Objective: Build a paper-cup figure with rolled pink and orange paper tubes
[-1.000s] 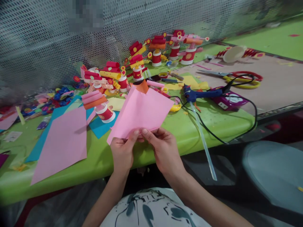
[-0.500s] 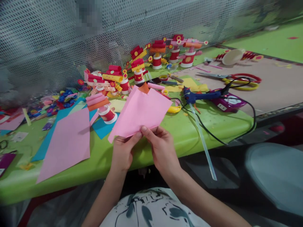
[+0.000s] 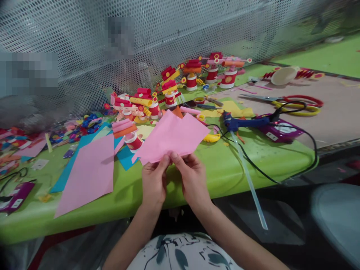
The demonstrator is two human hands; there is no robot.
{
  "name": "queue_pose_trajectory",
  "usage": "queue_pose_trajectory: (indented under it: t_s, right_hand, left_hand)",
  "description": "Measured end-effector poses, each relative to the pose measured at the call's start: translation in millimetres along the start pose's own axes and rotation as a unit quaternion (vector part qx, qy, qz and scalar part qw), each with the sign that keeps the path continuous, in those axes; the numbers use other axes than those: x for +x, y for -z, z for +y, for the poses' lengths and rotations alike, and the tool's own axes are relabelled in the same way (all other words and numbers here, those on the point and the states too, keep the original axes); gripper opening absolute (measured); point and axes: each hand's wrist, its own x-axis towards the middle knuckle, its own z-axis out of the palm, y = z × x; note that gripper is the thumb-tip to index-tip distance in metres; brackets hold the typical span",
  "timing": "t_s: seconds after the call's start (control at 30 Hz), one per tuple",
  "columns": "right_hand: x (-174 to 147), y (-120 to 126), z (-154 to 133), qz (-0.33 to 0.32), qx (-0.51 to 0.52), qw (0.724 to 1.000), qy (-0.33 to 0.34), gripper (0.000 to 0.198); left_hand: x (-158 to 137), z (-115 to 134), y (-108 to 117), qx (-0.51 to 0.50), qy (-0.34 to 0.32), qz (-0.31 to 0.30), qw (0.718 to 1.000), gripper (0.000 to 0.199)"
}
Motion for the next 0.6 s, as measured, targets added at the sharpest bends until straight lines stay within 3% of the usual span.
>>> queue_pose_trajectory:
  t_s: [0.5, 0.6]
  right_hand:
    - [6.1, 8.7, 3.7, 0.012, 0.031, 0.999, -0.04, 0.023]
    - [6.6, 9.7, 5.2, 0.017, 0.036, 0.998, -0.038, 0.023]
  left_hand:
    - [1.8, -8.9, -5.6, 0.037, -0.023, 0.06, 0.997, 0.021]
    - [0.0, -10.1, -3.9, 0.041, -0.027, 0.047, 0.998, 0.021]
